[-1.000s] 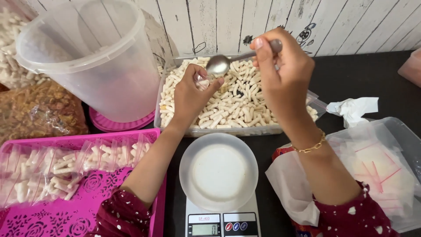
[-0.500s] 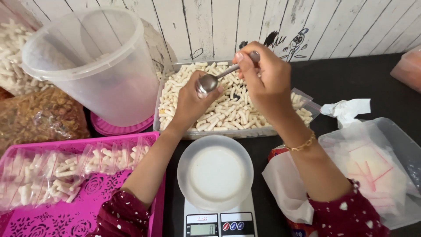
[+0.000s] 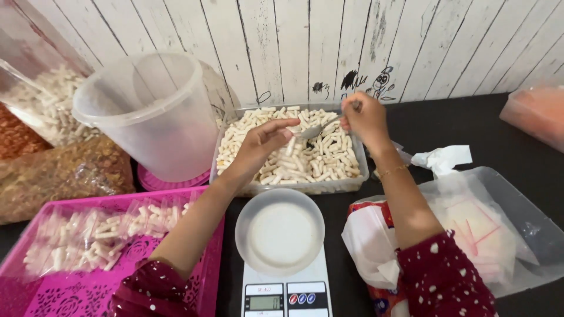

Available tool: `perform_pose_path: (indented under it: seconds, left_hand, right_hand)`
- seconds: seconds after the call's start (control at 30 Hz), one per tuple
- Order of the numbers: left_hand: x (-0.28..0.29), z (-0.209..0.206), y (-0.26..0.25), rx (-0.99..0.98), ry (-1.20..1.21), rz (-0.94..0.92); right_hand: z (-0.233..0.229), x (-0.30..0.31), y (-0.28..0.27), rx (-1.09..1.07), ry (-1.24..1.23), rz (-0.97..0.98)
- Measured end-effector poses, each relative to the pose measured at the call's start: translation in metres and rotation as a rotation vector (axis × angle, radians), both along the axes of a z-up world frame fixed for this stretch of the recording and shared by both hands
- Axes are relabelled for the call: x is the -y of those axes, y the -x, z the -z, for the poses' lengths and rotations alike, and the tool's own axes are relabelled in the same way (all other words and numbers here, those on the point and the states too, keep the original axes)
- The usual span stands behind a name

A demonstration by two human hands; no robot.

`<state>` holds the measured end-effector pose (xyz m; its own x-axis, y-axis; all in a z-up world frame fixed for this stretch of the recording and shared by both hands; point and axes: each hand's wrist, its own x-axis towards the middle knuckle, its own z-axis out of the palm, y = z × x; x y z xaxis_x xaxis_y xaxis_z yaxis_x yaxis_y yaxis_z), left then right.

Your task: Packaging small food items into individual plastic bags and organizing them in a tray.

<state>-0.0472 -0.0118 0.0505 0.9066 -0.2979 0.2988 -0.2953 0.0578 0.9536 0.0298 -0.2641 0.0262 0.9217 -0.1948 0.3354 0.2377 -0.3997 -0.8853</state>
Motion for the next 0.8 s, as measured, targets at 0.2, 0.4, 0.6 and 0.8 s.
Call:
perform_pose_path:
  seconds: [0.2,0.4,0.6,0.8]
  left_hand:
    - [-0.018,0.011,-0.002,0.131,-0.147,-0.054]
    - [-0.024,0.005,0.042,0.441,-0.488,-0.240]
    - [-0.031,0.011,0.069,0.577,-0.520,-0.282]
    - [-0.029,0.028,0.067,0.674,-0.585,-0.308]
  right_hand:
    - [0.045,0.009,-0.027,-0.257,0.223,-0.084]
    - [0.067,0.012,-0.042,-0.291,0.863,-0.166]
    - [-0.084,-0.050,0.106,-0.055,0.551,-0.456]
    - [-0.059,-0.083,0.126,-0.120,0.313,-0.705]
